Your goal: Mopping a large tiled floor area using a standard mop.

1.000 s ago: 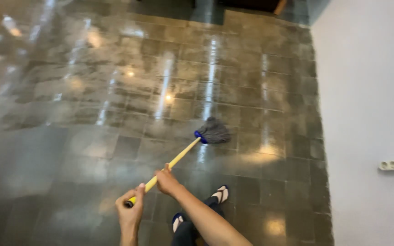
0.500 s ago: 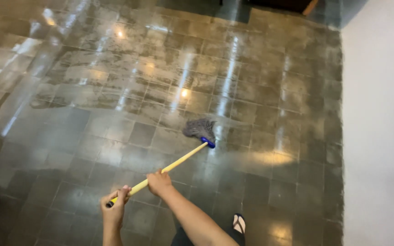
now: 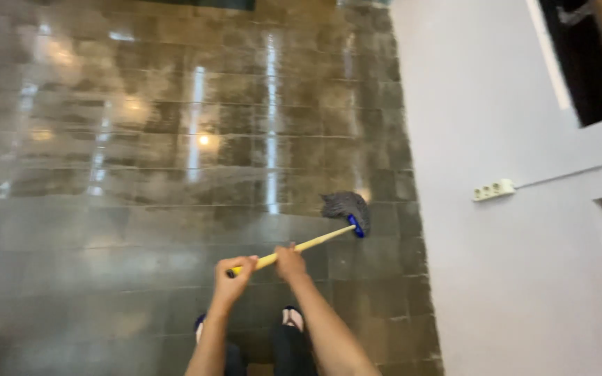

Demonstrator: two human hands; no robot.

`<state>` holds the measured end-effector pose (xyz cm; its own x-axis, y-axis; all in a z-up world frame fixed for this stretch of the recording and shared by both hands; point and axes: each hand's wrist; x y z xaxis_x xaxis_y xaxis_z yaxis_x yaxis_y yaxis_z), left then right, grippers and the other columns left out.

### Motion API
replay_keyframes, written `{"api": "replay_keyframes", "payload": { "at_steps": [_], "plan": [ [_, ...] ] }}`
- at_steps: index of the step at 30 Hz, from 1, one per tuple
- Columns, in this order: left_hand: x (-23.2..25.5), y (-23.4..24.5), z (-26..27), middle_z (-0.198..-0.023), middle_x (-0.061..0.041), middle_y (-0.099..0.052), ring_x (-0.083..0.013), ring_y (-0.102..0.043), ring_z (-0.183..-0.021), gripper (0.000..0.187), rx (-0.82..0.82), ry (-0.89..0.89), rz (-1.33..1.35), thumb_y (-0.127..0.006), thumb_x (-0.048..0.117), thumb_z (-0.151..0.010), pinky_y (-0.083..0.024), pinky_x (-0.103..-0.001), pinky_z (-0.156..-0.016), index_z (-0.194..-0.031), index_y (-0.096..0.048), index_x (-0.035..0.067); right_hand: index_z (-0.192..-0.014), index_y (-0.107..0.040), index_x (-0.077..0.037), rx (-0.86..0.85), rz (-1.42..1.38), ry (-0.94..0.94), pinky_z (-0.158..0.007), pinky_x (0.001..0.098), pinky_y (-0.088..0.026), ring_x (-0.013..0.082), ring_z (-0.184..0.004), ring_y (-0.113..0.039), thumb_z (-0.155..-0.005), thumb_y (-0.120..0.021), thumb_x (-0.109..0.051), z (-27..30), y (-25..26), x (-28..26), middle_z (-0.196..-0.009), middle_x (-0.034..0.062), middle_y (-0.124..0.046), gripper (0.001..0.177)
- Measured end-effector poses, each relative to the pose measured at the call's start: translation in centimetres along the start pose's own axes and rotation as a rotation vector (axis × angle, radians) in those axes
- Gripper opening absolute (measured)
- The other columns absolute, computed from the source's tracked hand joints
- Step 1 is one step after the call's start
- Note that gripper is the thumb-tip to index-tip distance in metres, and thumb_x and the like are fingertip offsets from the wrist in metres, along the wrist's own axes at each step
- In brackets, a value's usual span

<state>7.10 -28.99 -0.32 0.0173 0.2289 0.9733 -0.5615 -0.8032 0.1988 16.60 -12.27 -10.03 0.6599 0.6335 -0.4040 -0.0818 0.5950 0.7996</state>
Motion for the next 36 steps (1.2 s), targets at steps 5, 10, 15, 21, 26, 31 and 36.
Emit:
{"api": "replay_keyframes", "payload": {
  "at_steps": [5, 10, 15, 21, 26, 31, 36],
  "plan": [
    [2.9, -16.8, 2.0, -0.080, -0.005, -0.078, -0.0100, -0.071, -0.072, 0.016, -0.187, -0.103, 0.109, -0.074, 0.017, -0.086, -0.055, -0.029, -0.068, -0.085, -0.081, 0.003, -0.092, -0.067, -0.009, 0.136, -0.103, 0.004, -0.095, 0.0570, -0.049, 0.0524, -0.110, -0.058, -0.083, -0.072, -0.017, 1.5, 3.2, 19.2, -0.109, 0.0289, -0.066, 0.012],
    [3.7, -23.1, 5.9, -0.079, -0.012, -0.078, -0.0161, -0.072, -0.073, 0.023, -0.341, -0.061, 0.177, -0.079, 0.014, -0.088, -0.056, -0.030, -0.072, -0.077, -0.071, -0.004, -0.077, -0.064, -0.004, 0.198, -0.129, 0.056, -0.111, 0.0562, -0.036, 0.0504, -0.098, -0.060, -0.080, -0.083, -0.024, 5.3, 5.1, 25.8, -0.086, 0.0283, -0.068, 0.028],
    [3.3, -19.2, 7.0, -0.087, -0.010, -0.081, -0.0142, -0.077, -0.082, 0.015, -0.170, -0.049, 0.236, -0.076, 0.012, -0.085, -0.058, -0.029, -0.078, -0.081, -0.078, -0.002, -0.079, -0.066, -0.008, 0.156, -0.363, 0.057, -0.113, 0.0502, -0.040, 0.0459, -0.090, -0.070, -0.076, -0.076, -0.023, 4.6, 1.9, 23.2, -0.087, 0.0228, -0.072, 0.018],
    [0.5, -5.7, 8.6, -0.083, -0.009, -0.082, -0.0137, -0.073, -0.078, 0.022, 0.129, 0.078, 0.139, -0.079, 0.017, -0.086, -0.057, -0.030, -0.076, -0.075, -0.077, -0.003, -0.092, -0.073, -0.011, -0.011, 0.013, 0.129, -0.118, 0.0607, -0.034, 0.0574, -0.124, -0.053, -0.092, -0.074, -0.041, 3.3, -2.1, 7.0, -0.107, 0.0264, -0.074, 0.030],
    [1.0, 9.9, 13.8, -0.079, -0.009, -0.078, -0.0123, -0.065, -0.075, 0.025, 0.380, 0.234, 0.066, -0.079, 0.021, -0.088, -0.050, -0.032, -0.072, -0.080, -0.081, -0.003, -0.098, -0.076, -0.014, -0.188, 0.041, 0.290, -0.106, 0.0688, -0.036, 0.0600, -0.139, -0.034, -0.094, -0.070, -0.041, 5.0, -9.3, -8.9, -0.125, 0.0323, -0.061, 0.028],
    [2.2, 23.2, 21.5, -0.071, -0.004, -0.077, -0.0081, -0.064, -0.074, 0.029, 0.622, 0.238, -0.032, -0.077, 0.023, -0.090, -0.050, -0.026, -0.079, -0.077, -0.081, -0.002, -0.106, -0.073, -0.013, -0.397, 0.151, 0.556, -0.106, 0.0767, -0.031, 0.0573, -0.145, -0.031, -0.089, -0.066, -0.027, 9.7, -16.5, -24.4, -0.128, 0.0262, -0.066, 0.023],
    [6.9, 29.0, 27.3, -0.072, 0.000, -0.073, -0.0064, -0.062, -0.073, 0.023, 0.951, 0.258, -0.208, -0.075, 0.020, -0.092, -0.049, -0.024, -0.074, -0.083, -0.078, 0.000, -0.105, -0.075, -0.010, -0.513, -0.046, 0.756, -0.112, 0.0743, -0.023, 0.0569, -0.149, -0.025, -0.094, -0.062, -0.029, 15.6, -19.1, -35.0, -0.132, 0.0323, -0.062, 0.025]
  ]
}}
Point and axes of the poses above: each hand's wrist, its own z-axis away from the middle knuckle, its own y-axis out of the back of the hand, x = y × z
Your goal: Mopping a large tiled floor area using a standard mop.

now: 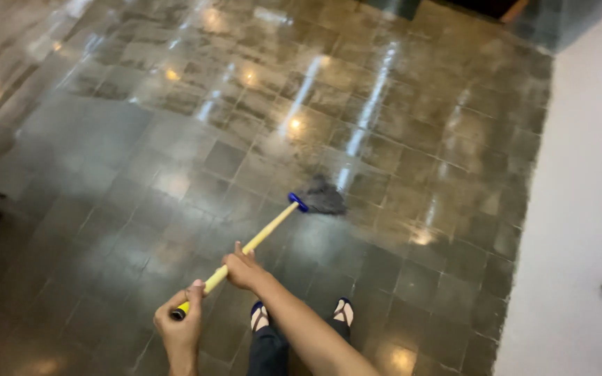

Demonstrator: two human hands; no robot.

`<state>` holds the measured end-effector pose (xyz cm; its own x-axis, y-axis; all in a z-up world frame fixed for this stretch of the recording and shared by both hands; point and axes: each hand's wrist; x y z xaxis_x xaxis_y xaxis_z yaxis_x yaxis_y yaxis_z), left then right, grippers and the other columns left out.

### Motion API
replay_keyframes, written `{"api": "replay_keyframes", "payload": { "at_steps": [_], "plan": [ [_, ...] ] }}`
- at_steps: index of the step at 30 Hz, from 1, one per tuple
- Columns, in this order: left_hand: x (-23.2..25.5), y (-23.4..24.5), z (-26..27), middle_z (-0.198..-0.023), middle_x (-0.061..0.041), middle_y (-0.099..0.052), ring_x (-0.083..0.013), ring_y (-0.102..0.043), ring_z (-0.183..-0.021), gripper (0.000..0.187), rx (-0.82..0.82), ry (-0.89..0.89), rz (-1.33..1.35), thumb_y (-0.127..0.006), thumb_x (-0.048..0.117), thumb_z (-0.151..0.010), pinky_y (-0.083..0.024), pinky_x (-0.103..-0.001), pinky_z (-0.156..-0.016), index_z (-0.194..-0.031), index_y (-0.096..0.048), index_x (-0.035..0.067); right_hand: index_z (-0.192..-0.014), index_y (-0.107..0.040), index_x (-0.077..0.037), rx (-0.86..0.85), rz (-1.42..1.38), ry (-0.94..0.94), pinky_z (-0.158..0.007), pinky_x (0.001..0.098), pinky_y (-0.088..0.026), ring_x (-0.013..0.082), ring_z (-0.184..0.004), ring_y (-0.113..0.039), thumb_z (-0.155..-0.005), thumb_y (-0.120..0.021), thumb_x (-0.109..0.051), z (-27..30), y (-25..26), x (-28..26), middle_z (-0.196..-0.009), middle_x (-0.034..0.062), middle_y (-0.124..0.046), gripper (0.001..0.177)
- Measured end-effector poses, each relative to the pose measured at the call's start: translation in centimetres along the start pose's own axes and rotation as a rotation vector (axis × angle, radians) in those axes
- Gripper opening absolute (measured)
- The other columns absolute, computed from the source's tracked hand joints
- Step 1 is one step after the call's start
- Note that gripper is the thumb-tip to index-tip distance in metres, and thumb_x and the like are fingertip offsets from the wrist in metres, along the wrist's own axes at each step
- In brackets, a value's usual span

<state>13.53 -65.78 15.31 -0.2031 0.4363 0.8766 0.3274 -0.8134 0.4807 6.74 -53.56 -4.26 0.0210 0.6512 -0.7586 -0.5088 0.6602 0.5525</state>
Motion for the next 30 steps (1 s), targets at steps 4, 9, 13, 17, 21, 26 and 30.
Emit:
{"api": "replay_keyframes", "payload": {
  "at_steps": [4, 9, 13, 17, 21, 26, 30],
  "plan": [
    [-1.7, 2.2, -0.5, -0.066, -0.004, -0.067, -0.0072, -0.055, -0.068, 0.023, 0.056, 0.086, -0.042, -0.076, 0.019, -0.094, -0.045, -0.026, -0.065, -0.083, -0.078, 0.000, -0.112, -0.070, -0.004, 0.022, 0.049, 0.063, -0.115, 0.0673, -0.022, 0.0597, -0.146, -0.027, -0.100, -0.066, -0.036, -2.7, -3.5, -1.5, -0.142, 0.0487, -0.038, 0.034],
    [-2.6, 1.9, -1.1, -0.060, 0.000, -0.056, -0.0061, -0.049, -0.062, 0.031, -0.048, -0.002, -0.015, -0.075, 0.018, -0.093, -0.039, -0.027, -0.059, -0.071, -0.069, -0.003, -0.110, -0.069, -0.007, 0.071, 0.039, -0.027, -0.114, 0.0558, -0.037, 0.0525, -0.121, -0.057, -0.094, -0.067, -0.029, 1.1, 0.0, -4.5, -0.132, 0.0351, -0.056, 0.027],
    [-1.9, -0.4, -1.8, -0.060, 0.003, -0.053, -0.0060, -0.047, -0.060, 0.036, -0.168, 0.013, -0.008, -0.076, 0.019, -0.091, -0.036, -0.027, -0.056, -0.064, -0.066, -0.002, -0.110, -0.069, -0.008, 0.259, 0.125, -0.016, -0.101, 0.0559, -0.044, 0.0545, -0.113, -0.057, -0.084, -0.071, -0.016, 2.9, 1.4, -1.6, -0.133, 0.0376, -0.052, 0.027],
    [0.6, -5.3, -1.6, -0.059, 0.005, -0.052, -0.0059, -0.044, -0.060, 0.037, -0.380, -0.006, 0.078, -0.074, 0.020, -0.091, -0.034, -0.027, -0.055, -0.061, -0.066, -0.001, -0.107, -0.068, -0.008, 0.297, 0.096, -0.165, -0.097, 0.0572, -0.047, 0.0503, -0.108, -0.062, -0.089, -0.068, -0.019, 7.3, 6.7, 0.7, -0.117, 0.0310, -0.062, 0.022],
    [2.7, -11.9, -0.1, -0.058, 0.003, -0.050, -0.0071, -0.045, -0.059, 0.038, -0.580, -0.030, 0.043, -0.074, 0.021, -0.091, -0.033, -0.029, -0.054, -0.061, -0.069, -0.002, -0.104, -0.070, -0.008, 0.421, 0.136, -0.316, -0.091, 0.0583, -0.051, 0.0516, -0.101, -0.065, -0.089, -0.069, -0.019, 11.5, 9.4, 6.9, -0.113, 0.0328, -0.064, 0.019],
    [2.4, -24.4, 5.1, -0.066, 0.002, -0.069, -0.0064, -0.060, -0.065, 0.033, -0.839, -0.111, 0.255, -0.072, 0.019, -0.091, -0.047, -0.026, -0.062, -0.065, -0.071, -0.001, -0.100, -0.068, -0.009, 0.509, 0.095, -0.545, -0.085, 0.0588, -0.052, 0.0507, -0.097, -0.065, -0.085, -0.070, -0.020, 19.9, 12.9, 17.5, -0.107, 0.0315, -0.065, 0.019],
    [2.8, -34.7, 15.3, -0.064, -0.001, -0.073, -0.0073, -0.063, -0.063, 0.028, -1.047, -0.289, 0.229, -0.071, 0.019, -0.091, -0.050, -0.028, -0.060, -0.071, -0.076, 0.000, -0.091, -0.067, -0.009, 0.618, 0.161, -0.621, -0.084, 0.0584, -0.053, 0.0463, -0.099, -0.067, -0.081, -0.074, -0.019, 29.6, 11.5, 31.2, -0.097, 0.0233, -0.070, 0.015]
  ]
}}
Point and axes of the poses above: each hand's wrist, its own z-axis away from the middle knuckle, its own y-axis out of the back of the hand, x = y × z
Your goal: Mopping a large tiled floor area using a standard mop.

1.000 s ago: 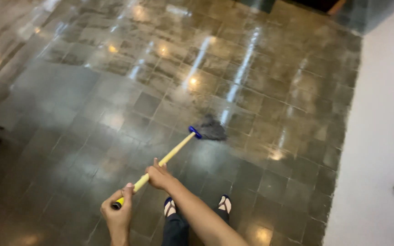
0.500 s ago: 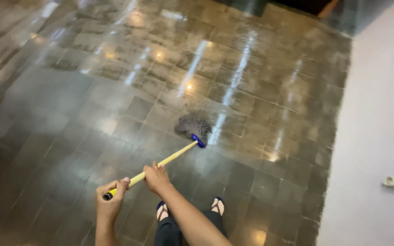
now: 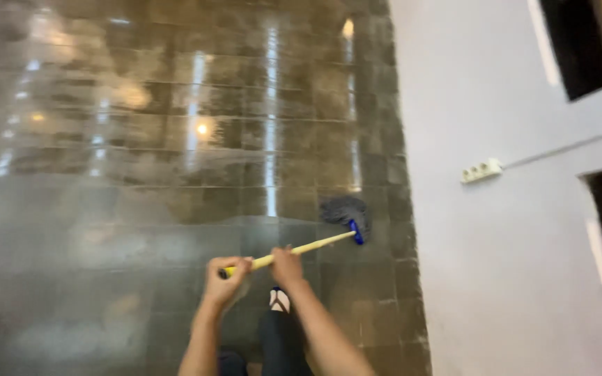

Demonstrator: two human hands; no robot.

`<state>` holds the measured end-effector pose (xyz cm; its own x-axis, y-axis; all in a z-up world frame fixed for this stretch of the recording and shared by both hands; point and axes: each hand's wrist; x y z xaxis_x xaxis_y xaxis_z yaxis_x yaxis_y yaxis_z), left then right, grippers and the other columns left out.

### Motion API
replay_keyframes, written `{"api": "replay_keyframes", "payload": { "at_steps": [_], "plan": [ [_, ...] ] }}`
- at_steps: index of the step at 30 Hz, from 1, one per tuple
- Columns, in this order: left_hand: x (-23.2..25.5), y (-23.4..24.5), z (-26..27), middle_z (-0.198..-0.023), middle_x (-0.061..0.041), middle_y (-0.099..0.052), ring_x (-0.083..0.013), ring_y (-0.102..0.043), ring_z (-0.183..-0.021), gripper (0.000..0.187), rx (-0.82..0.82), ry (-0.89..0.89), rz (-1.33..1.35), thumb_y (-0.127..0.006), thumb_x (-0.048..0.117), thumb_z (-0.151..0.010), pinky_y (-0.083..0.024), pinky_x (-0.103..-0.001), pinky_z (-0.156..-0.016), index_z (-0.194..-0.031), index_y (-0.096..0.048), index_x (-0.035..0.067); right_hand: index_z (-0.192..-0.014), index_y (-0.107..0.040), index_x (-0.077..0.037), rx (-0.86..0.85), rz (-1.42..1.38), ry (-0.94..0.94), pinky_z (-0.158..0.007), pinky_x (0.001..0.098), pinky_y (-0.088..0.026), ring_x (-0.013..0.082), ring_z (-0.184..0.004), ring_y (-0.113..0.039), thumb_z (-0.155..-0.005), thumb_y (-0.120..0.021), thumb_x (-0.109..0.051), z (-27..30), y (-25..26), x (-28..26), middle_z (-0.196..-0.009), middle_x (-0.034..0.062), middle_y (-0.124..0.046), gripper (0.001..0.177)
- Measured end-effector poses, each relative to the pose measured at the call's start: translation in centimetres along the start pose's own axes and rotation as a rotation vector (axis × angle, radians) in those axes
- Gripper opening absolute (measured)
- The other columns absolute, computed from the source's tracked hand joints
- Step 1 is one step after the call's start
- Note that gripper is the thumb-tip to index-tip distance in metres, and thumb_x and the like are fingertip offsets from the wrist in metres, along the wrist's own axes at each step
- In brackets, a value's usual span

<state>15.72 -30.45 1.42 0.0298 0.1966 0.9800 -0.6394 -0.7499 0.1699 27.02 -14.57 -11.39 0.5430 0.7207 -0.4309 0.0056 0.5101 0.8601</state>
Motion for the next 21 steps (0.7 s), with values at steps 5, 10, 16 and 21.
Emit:
{"api": "replay_keyframes", "payload": {
  "at_steps": [5, 10, 16, 21],
  "plan": [
    [4.5, -12.9, -0.9, -0.065, -0.010, -0.068, -0.0118, -0.060, -0.059, 0.019, -0.252, -0.019, -0.019, -0.074, 0.017, -0.086, -0.048, -0.031, -0.058, -0.080, -0.076, -0.001, -0.093, -0.070, -0.010, 0.030, -0.104, -0.253, -0.087, 0.0570, -0.053, 0.0483, -0.101, -0.065, -0.087, -0.075, -0.026, 4.0, 7.9, 11.6, -0.106, 0.0275, -0.065, 0.017],
    [3.0, -15.8, 2.6, -0.081, -0.011, -0.077, -0.0121, -0.072, -0.073, 0.021, -0.255, -0.195, 0.109, -0.077, 0.015, -0.086, -0.055, -0.030, -0.070, -0.076, -0.071, -0.002, -0.086, -0.073, -0.011, 0.149, -0.185, -0.169, -0.101, 0.0577, -0.045, 0.0585, -0.119, -0.051, -0.080, -0.082, -0.023, 6.5, 2.9, 18.4, -0.110, 0.0323, -0.067, 0.017],
    [1.7, -6.8, 7.1, -0.080, -0.014, -0.080, -0.0168, -0.077, -0.076, 0.026, -0.067, -0.020, 0.117, -0.079, 0.016, -0.083, -0.058, -0.030, -0.073, -0.070, -0.069, -0.004, -0.090, -0.075, -0.014, -0.127, -0.146, -0.243, -0.116, 0.0619, -0.035, 0.0557, -0.138, -0.043, -0.087, -0.073, -0.038, 5.4, -2.6, 9.6, -0.115, 0.0232, -0.074, 0.024],
    [2.6, 6.4, 12.5, -0.082, -0.011, -0.082, -0.0130, -0.075, -0.075, 0.021, 0.208, 0.140, 0.013, -0.077, 0.017, -0.083, -0.057, -0.030, -0.073, -0.076, -0.077, -0.002, -0.103, -0.079, -0.017, -0.229, -0.089, -0.058, -0.110, 0.0655, -0.034, 0.0605, -0.141, -0.031, -0.093, -0.075, -0.044, 5.1, -6.1, -6.4, -0.137, 0.0419, -0.047, 0.029]
  ]
}}
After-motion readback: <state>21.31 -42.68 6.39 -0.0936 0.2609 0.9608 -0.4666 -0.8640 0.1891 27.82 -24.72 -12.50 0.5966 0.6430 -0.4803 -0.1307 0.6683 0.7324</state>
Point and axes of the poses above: each hand's wrist, its own z-axis away from the middle knuckle, its own y-axis out of the back of the hand, x = y × z
